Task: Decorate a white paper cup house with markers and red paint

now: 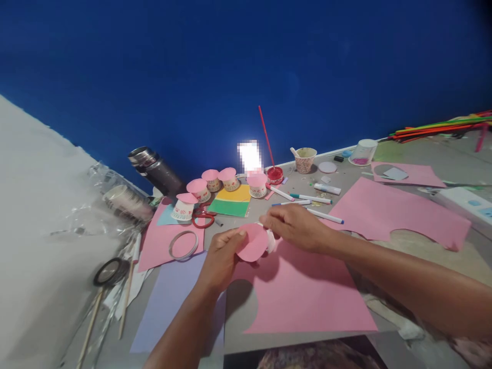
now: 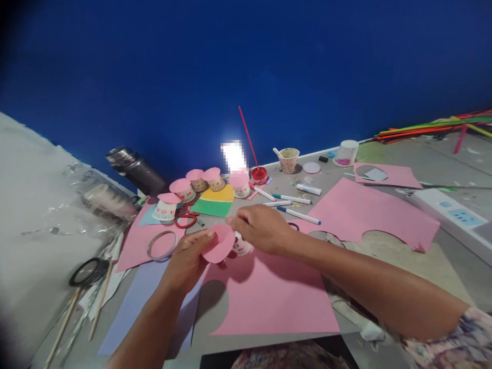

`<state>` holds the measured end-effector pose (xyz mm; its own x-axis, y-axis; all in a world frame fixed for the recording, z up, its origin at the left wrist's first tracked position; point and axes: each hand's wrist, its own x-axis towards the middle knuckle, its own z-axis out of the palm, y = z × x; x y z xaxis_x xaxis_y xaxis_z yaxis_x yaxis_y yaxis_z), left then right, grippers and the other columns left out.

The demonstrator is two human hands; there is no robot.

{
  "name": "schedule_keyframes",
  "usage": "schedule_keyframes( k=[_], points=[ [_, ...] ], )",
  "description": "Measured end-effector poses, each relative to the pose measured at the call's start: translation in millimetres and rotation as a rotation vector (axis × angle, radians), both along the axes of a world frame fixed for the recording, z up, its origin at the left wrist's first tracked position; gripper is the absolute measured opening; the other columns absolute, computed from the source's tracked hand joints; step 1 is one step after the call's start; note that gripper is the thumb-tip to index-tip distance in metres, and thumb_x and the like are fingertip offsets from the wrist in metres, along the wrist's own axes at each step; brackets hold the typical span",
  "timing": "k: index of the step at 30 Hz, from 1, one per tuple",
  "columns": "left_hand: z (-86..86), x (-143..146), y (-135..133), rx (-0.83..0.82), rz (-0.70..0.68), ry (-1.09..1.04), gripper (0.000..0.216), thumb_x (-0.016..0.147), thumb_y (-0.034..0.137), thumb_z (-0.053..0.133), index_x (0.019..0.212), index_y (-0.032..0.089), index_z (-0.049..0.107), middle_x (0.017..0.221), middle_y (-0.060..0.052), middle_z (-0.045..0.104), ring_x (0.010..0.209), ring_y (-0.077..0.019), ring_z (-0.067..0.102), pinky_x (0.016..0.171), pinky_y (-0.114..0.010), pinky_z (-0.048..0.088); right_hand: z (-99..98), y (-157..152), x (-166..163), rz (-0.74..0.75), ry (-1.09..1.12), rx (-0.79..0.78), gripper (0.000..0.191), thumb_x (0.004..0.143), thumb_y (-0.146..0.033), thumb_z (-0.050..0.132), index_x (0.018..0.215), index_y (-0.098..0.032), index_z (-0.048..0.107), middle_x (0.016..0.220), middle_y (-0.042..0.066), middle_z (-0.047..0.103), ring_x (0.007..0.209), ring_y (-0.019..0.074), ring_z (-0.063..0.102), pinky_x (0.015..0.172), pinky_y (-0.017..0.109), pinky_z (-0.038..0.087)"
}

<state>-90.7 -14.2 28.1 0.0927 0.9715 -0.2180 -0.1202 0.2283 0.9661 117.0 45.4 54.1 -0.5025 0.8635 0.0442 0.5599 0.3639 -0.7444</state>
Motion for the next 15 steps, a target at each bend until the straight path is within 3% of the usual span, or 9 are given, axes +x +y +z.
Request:
schedule_keyframes(
  k=[4, 7, 12, 15],
  points=[
    [6.4, -2, 6, -0.035, 0.066, -0.109, 0.041, 0.071, 0.045, 0.092, 0.088, 0.009, 0.082, 0.078, -0.013, 0.079, 0.064, -0.0223, 0.073, 0.046, -0.025, 0.056, 8.5, 45, 49, -0.332, -0.265, 0.198, 0.038, 0.103, -0.031, 0.043, 0.082, -0.018, 0.071, 0.082, 0.008, 0.075, 0.072, 0.0182, 0.062, 0.064, 0.030, 0.034],
    [10.6, -4, 10, -0.067, 0.099, -0.148, 0.036, 0.070, 0.036, 0.093, 0.092, 0.010, 0.082, 0.083, -0.013, 0.080, 0.065, -0.0216, 0.073, 0.045, -0.025, 0.057, -1.1, 74, 91, -0.514, -0.594, 0.168, 0.031, 0.099, -0.026, 0.047, 0.098, -0.017, 0.077, 0.104, 0.014, 0.080, 0.088, 0.0257, 0.069, 0.068, 0.033, 0.036],
    [17.4, -7, 15, -0.100, 0.120, -0.203, 0.030, 0.076, 0.020, 0.086, 0.104, 0.012, 0.081, 0.093, -0.011, 0.082, 0.069, -0.0200, 0.076, 0.049, -0.023, 0.059, -31.4, 91, 130, -0.561, -0.685, 0.054, 0.022, 0.093, -0.028, 0.059, 0.098, -0.018, 0.079, 0.104, 0.015, 0.081, 0.092, 0.0289, 0.071, 0.073, 0.034, 0.041],
    [24.9, -7, 16, -0.112, 0.124, -0.233, 0.033, 0.079, 0.015, 0.083, 0.112, 0.015, 0.080, 0.086, -0.006, 0.081, 0.069, -0.0198, 0.077, 0.052, -0.024, 0.061, -47.9, 97, 138, -0.552, -0.694, 0.017, 0.020, 0.090, -0.029, 0.066, 0.101, -0.019, 0.079, 0.109, 0.015, 0.080, 0.097, 0.0297, 0.071, 0.074, 0.035, 0.041]
  ],
)
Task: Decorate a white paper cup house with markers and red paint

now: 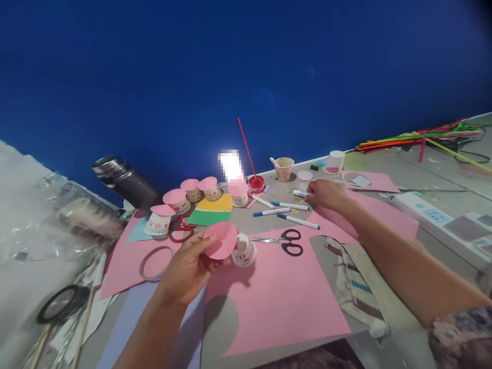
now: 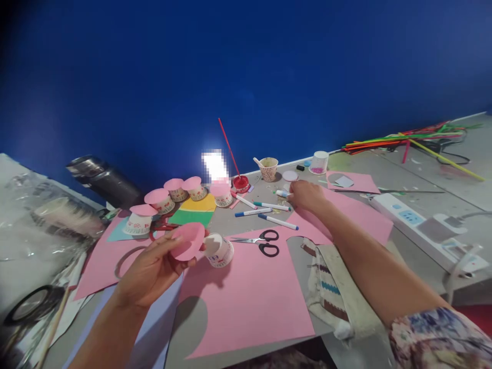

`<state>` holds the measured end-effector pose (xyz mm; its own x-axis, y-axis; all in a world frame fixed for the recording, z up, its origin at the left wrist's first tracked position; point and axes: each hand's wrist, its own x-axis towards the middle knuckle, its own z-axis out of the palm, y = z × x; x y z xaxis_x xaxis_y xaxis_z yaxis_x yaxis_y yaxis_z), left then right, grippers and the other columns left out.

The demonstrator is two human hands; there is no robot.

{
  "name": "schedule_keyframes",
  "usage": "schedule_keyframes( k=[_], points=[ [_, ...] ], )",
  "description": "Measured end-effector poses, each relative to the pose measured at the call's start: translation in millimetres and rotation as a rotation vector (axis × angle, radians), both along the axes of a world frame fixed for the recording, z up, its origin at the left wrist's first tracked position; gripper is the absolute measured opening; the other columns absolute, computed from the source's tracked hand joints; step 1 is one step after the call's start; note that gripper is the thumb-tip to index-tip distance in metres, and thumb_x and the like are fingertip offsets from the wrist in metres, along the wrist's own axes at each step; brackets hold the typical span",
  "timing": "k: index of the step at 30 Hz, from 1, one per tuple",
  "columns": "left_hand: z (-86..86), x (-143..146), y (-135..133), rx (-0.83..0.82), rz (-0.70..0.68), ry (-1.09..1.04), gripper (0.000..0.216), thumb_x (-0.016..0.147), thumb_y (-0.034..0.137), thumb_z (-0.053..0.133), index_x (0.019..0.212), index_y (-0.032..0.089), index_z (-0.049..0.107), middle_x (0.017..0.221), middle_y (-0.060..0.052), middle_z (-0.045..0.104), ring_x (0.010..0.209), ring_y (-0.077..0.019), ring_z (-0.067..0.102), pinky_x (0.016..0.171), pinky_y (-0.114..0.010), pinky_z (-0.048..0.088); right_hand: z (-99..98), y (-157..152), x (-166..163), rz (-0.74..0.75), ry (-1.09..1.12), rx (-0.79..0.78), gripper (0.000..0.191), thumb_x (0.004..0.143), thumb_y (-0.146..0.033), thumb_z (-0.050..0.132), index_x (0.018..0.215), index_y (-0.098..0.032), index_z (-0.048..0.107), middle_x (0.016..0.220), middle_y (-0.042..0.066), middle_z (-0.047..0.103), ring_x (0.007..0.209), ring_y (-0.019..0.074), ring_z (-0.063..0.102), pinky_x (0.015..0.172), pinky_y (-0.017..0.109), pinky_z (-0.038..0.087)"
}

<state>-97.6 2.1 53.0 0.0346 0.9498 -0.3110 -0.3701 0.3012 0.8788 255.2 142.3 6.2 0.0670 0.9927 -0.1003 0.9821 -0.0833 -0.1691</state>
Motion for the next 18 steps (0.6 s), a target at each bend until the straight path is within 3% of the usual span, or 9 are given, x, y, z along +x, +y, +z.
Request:
schedule_keyframes(
  k=[4, 7, 11, 13, 15, 18],
  points=[
    [12.7, 5, 2, -0.003, -0.017, -0.028, 0.029, 0.087, 0.017, 0.076, 0.116, 0.015, 0.078, 0.089, -0.008, 0.081, 0.080, -0.0243, 0.080, 0.059, -0.029, 0.065, -6.1, 5, 3, 0.023, 0.037, 0.017, 0.019, 0.091, -0.032, 0.067, 0.097, -0.016, 0.077, 0.108, 0.017, 0.080, 0.096, 0.0295, 0.071, 0.070, 0.034, 0.039],
    [18.6, 11, 3, -0.028, -0.001, -0.063, 0.020, 0.095, 0.024, 0.068, 0.108, 0.011, 0.077, 0.096, -0.013, 0.081, 0.090, -0.0281, 0.079, 0.071, -0.038, 0.068, 8.1, -7, -7, 0.086, 0.125, 0.076, 0.026, 0.097, -0.040, 0.061, 0.098, -0.018, 0.074, 0.096, 0.011, 0.079, 0.083, 0.0238, 0.069, 0.064, 0.031, 0.038],
    [15.9, 25, 2, -0.010, 0.019, -0.074, 0.021, 0.090, 0.025, 0.070, 0.105, 0.012, 0.076, 0.101, -0.013, 0.079, 0.096, -0.0295, 0.077, 0.078, -0.042, 0.066, 37.9, -55, -43, 0.381, 0.585, 0.349, 0.027, 0.099, -0.043, 0.059, 0.098, -0.020, 0.073, 0.080, 0.002, 0.075, 0.065, 0.0155, 0.060, 0.060, 0.027, 0.040],
    [10.4, 33, 1, 0.032, 0.014, -0.037, 0.024, 0.079, 0.016, 0.073, 0.102, 0.012, 0.077, 0.096, -0.010, 0.077, 0.093, -0.0250, 0.074, 0.079, -0.036, 0.062, 47.0, -83, -65, 0.579, 0.654, 0.473, 0.025, 0.100, -0.039, 0.056, 0.099, -0.021, 0.073, 0.074, 0.000, 0.072, 0.057, 0.0136, 0.055, 0.058, 0.027, 0.038],
    [3.7, 42, -1, 0.093, 0.012, 0.013, 0.029, 0.068, 0.009, 0.072, 0.096, 0.014, 0.076, 0.087, -0.005, 0.073, 0.084, -0.0176, 0.068, 0.076, -0.027, 0.056, 48.3, -106, -83, 0.739, 0.585, 0.610, 0.023, 0.102, -0.033, 0.054, 0.094, -0.021, 0.073, 0.070, 0.001, 0.070, 0.057, 0.0144, 0.054, 0.058, 0.028, 0.035],
    [-4.9, 55, -7, 0.172, 0.020, 0.113, 0.020, 0.068, 0.011, 0.068, 0.087, 0.017, 0.073, 0.072, 0.004, 0.062, 0.065, -0.0097, 0.052, 0.065, -0.022, 0.045, 38.7, -121, -100, 0.810, 0.438, 0.725, 0.028, 0.107, -0.034, 0.052, 0.095, -0.019, 0.072, 0.071, 0.004, 0.071, 0.060, 0.0171, 0.057, 0.058, 0.031, 0.030]
  ],
)
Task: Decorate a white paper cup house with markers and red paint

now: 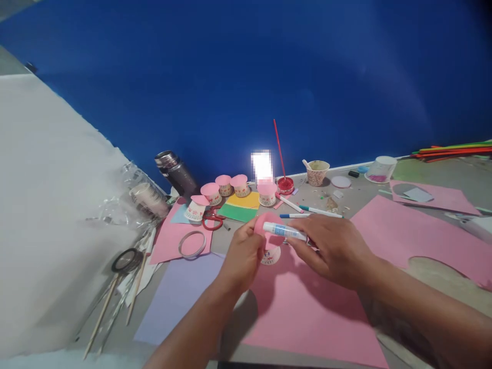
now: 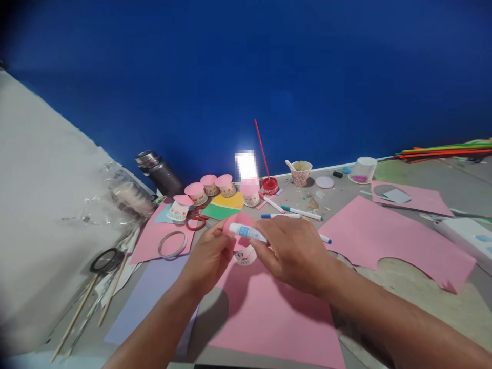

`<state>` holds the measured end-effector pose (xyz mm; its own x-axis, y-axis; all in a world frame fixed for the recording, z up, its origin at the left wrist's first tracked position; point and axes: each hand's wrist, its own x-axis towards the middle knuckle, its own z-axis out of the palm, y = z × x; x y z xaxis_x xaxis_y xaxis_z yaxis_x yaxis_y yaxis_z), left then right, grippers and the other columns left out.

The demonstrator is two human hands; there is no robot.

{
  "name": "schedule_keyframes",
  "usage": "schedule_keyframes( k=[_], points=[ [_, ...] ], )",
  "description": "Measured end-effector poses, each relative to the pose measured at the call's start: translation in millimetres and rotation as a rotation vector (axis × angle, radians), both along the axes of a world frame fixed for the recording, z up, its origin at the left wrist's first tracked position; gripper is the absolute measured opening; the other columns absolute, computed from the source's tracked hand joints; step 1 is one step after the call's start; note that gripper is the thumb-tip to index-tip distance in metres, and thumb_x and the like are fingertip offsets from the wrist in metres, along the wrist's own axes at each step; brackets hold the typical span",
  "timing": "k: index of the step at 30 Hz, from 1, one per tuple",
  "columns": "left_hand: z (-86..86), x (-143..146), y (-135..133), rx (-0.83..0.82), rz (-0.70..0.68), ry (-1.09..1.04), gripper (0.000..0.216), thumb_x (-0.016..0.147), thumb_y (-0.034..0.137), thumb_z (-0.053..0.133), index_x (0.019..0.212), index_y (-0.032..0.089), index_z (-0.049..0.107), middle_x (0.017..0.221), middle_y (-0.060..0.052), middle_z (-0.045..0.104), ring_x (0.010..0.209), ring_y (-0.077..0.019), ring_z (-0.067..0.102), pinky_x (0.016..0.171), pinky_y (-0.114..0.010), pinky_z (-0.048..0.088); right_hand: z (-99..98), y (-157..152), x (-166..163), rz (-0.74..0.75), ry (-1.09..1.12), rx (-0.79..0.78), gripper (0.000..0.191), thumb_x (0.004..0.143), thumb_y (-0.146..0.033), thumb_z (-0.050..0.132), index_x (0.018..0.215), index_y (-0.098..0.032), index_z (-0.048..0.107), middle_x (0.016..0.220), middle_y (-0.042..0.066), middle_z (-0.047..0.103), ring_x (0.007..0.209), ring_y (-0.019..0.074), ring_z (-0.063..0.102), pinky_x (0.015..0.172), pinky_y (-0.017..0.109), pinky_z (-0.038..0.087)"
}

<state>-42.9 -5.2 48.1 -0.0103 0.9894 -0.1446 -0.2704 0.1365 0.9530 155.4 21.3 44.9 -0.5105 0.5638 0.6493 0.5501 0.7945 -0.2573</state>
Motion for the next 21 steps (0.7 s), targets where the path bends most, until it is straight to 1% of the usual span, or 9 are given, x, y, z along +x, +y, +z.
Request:
schedule_keyframes(
  k=[2, 4, 6, 8, 12, 15, 17, 19, 21],
  points=[
    [-2.8, 8, -5, 0.045, 0.025, 0.109, 0.011, 0.075, 0.016, 0.065, 0.084, 0.019, 0.070, 0.066, 0.006, 0.054, 0.057, -0.0091, 0.040, 0.058, -0.022, 0.037, -7.8, -1, -4, -0.032, -0.036, 0.055, 0.032, 0.110, -0.035, 0.049, 0.097, -0.018, 0.072, 0.072, 0.005, 0.073, 0.062, 0.0185, 0.060, 0.059, 0.033, 0.028],
    [-3.0, 15, -10, 0.106, 0.077, 0.246, 0.011, 0.081, 0.017, 0.060, 0.082, 0.020, 0.070, 0.064, 0.006, 0.052, 0.057, -0.0111, 0.039, 0.057, -0.024, 0.036, -12.4, -1, -5, -0.058, -0.042, 0.120, 0.034, 0.112, -0.035, 0.047, 0.100, -0.017, 0.073, 0.070, 0.005, 0.073, 0.062, 0.0190, 0.061, 0.059, 0.034, 0.028],
    [-2.0, 22, -14, 0.185, 0.146, 0.369, 0.017, 0.086, 0.017, 0.056, 0.086, 0.021, 0.073, 0.069, 0.003, 0.060, 0.065, -0.0151, 0.049, 0.066, -0.026, 0.043, -13.3, -2, -4, -0.090, -0.037, 0.195, 0.033, 0.111, -0.033, 0.048, 0.101, -0.016, 0.074, 0.068, 0.004, 0.072, 0.060, 0.0187, 0.060, 0.060, 0.035, 0.028],
    [-1.9, 29, -16, 0.255, 0.198, 0.452, 0.024, 0.090, 0.017, 0.054, 0.096, 0.022, 0.077, 0.083, -0.001, 0.070, 0.080, -0.0199, 0.060, 0.080, -0.029, 0.049, -12.1, -4, -3, -0.131, -0.033, 0.237, 0.031, 0.110, -0.031, 0.049, 0.098, -0.016, 0.074, 0.064, 0.002, 0.069, 0.057, 0.0180, 0.057, 0.060, 0.035, 0.027],
    [-6.7, 37, -18, 0.276, 0.205, 0.550, 0.037, 0.093, 0.016, 0.052, 0.120, 0.023, 0.077, 0.106, -0.005, 0.078, 0.094, -0.0250, 0.067, 0.095, -0.035, 0.051, -9.9, -6, 0, -0.197, -0.021, 0.182, 0.033, 0.108, -0.031, 0.051, 0.084, -0.018, 0.070, 0.059, 0.001, 0.064, 0.054, 0.0166, 0.054, 0.058, 0.035, 0.023],
    [-9.4, 38, -19, 0.245, 0.195, 0.575, 0.040, 0.092, 0.015, 0.052, 0.123, 0.021, 0.076, 0.113, -0.008, 0.079, 0.101, -0.0272, 0.069, 0.099, -0.038, 0.052, -9.6, -4, 2, -0.195, 0.012, 0.115, 0.035, 0.108, -0.033, 0.052, 0.079, -0.019, 0.068, 0.059, 0.001, 0.065, 0.053, 0.0155, 0.054, 0.057, 0.033, 0.024],
    [-8.6, 38, -21, 0.235, 0.212, 0.556, 0.039, 0.091, 0.015, 0.055, 0.124, 0.021, 0.075, 0.117, -0.008, 0.078, 0.109, -0.0287, 0.069, 0.103, -0.039, 0.051, -9.8, -2, 4, -0.115, 0.027, 0.080, 0.036, 0.109, -0.034, 0.051, 0.080, -0.019, 0.067, 0.061, 0.000, 0.067, 0.055, 0.0152, 0.055, 0.058, 0.032, 0.027],
    [-6.0, 35, -24, 0.221, 0.201, 0.488, 0.042, 0.087, 0.016, 0.061, 0.126, 0.021, 0.075, 0.121, -0.008, 0.078, 0.119, -0.0293, 0.067, 0.107, -0.038, 0.051, -10.3, 0, 6, -0.036, 0.036, 0.083, 0.036, 0.111, -0.035, 0.049, 0.087, -0.019, 0.070, 0.067, 0.001, 0.071, 0.059, 0.0158, 0.059, 0.059, 0.032, 0.030],
    [-2.7, 31, -25, 0.161, 0.134, 0.349, 0.047, 0.084, 0.019, 0.069, 0.131, 0.022, 0.073, 0.123, -0.008, 0.078, 0.121, -0.0289, 0.068, 0.103, -0.036, 0.053, -11.4, 1, 7, -0.020, 0.037, 0.123, 0.034, 0.112, -0.037, 0.049, 0.097, -0.018, 0.073, 0.072, 0.003, 0.074, 0.062, 0.0170, 0.062, 0.060, 0.033, 0.031]
  ],
)
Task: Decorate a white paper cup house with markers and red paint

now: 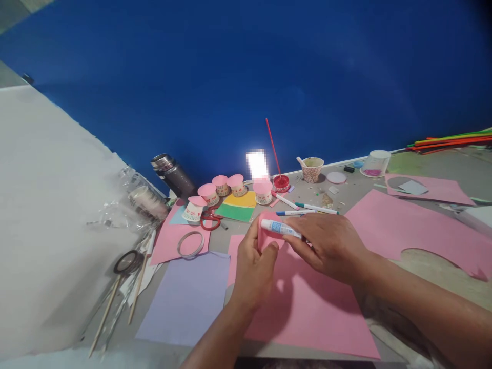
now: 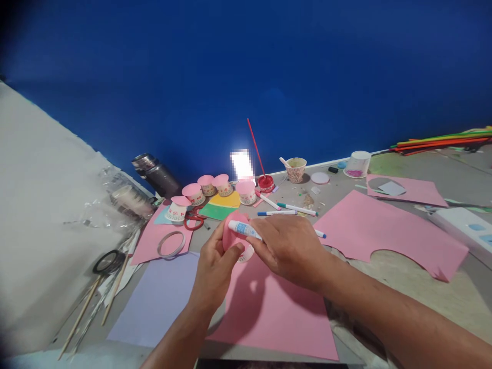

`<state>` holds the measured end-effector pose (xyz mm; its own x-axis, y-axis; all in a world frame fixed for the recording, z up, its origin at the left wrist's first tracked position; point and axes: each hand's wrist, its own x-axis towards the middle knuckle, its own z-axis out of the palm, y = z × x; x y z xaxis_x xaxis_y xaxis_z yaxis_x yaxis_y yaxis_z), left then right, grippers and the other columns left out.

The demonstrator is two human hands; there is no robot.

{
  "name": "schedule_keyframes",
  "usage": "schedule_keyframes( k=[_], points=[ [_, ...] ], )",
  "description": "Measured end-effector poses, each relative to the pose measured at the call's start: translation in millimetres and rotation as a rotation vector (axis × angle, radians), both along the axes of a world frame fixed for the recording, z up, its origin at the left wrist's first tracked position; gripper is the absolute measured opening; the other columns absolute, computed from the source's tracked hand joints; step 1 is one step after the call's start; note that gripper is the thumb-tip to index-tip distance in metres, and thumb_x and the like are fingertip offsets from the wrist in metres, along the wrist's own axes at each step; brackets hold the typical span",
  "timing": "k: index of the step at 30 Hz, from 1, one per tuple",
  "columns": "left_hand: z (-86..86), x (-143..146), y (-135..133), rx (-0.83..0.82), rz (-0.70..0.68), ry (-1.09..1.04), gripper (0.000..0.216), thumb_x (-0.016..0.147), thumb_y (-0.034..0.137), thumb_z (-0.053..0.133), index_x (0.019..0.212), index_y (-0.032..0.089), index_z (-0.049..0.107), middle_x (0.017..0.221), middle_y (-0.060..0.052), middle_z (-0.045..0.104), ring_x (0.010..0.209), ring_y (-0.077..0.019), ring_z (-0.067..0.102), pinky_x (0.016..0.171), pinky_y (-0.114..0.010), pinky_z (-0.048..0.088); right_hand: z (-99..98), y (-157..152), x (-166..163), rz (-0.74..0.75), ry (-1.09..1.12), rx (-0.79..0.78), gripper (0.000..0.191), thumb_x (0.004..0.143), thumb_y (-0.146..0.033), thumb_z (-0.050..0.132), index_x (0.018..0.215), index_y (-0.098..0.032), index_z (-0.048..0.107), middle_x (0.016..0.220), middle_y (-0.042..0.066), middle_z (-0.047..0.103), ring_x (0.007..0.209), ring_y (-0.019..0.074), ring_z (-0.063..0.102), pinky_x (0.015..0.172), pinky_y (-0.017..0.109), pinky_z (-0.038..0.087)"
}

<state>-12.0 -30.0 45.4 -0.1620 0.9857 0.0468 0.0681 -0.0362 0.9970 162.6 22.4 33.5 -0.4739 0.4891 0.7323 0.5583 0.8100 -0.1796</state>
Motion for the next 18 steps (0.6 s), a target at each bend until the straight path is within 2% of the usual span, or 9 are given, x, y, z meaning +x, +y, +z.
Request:
schedule_keyframes(
  k=[2, 5, 9, 13, 15, 18],
  points=[
    [2.8, -6, 1, -0.087, -0.055, -0.158, 0.051, 0.083, 0.028, 0.075, 0.134, 0.023, 0.072, 0.123, -0.008, 0.079, 0.115, -0.0276, 0.071, 0.091, -0.033, 0.057, -1.3, 1, 1, -0.016, -0.024, 0.043, 0.034, 0.113, -0.037, 0.048, 0.102, -0.018, 0.074, 0.075, 0.004, 0.076, 0.063, 0.0179, 0.062, 0.059, 0.034, 0.030],
    [3.4, -16, 7, -0.145, -0.035, -0.274, 0.053, 0.084, 0.044, 0.080, 0.132, 0.021, 0.076, 0.120, -0.010, 0.080, 0.104, -0.0257, 0.074, 0.079, -0.030, 0.058, -2.5, 1, 1, 0.004, -0.072, 0.092, 0.037, 0.114, -0.036, 0.045, 0.104, -0.019, 0.076, 0.076, 0.005, 0.076, 0.064, 0.0186, 0.061, 0.059, 0.036, 0.031],
    [-3.8, -23, 13, -0.075, -0.016, -0.166, 0.046, 0.090, 0.050, 0.077, 0.124, 0.019, 0.081, 0.118, -0.011, 0.082, 0.112, -0.0280, 0.074, 0.093, -0.034, 0.058, -3.4, 0, -2, 0.001, -0.081, 0.161, 0.038, 0.114, -0.035, 0.045, 0.100, -0.018, 0.076, 0.071, 0.004, 0.073, 0.062, 0.0186, 0.061, 0.060, 0.036, 0.032],
    [-12.1, -14, 9, 0.075, 0.116, 0.055, 0.037, 0.097, 0.044, 0.071, 0.125, 0.021, 0.081, 0.127, -0.009, 0.081, 0.129, -0.0305, 0.069, 0.112, -0.038, 0.051, -5.3, -4, -5, -0.059, -0.047, 0.137, 0.034, 0.112, -0.034, 0.048, 0.099, -0.018, 0.076, 0.066, 0.002, 0.071, 0.057, 0.0181, 0.059, 0.058, 0.036, 0.028],
    [-15.2, -6, 4, 0.122, 0.176, 0.126, 0.036, 0.099, 0.039, 0.069, 0.130, 0.023, 0.080, 0.133, -0.007, 0.079, 0.132, -0.0303, 0.068, 0.114, -0.038, 0.050, -5.9, -6, -5, -0.083, -0.034, 0.091, 0.032, 0.110, -0.032, 0.051, 0.095, -0.018, 0.075, 0.063, 0.001, 0.070, 0.056, 0.0176, 0.059, 0.058, 0.035, 0.027],
    [-18.2, 3, -2, 0.157, 0.220, 0.126, 0.039, 0.098, 0.035, 0.072, 0.136, 0.027, 0.076, 0.139, -0.007, 0.076, 0.134, -0.0304, 0.068, 0.111, -0.038, 0.053, -5.8, -6, -5, -0.111, -0.004, 0.053, 0.030, 0.109, -0.031, 0.053, 0.093, -0.018, 0.074, 0.062, 0.000, 0.069, 0.056, 0.0168, 0.059, 0.058, 0.035, 0.027]
  ],
)
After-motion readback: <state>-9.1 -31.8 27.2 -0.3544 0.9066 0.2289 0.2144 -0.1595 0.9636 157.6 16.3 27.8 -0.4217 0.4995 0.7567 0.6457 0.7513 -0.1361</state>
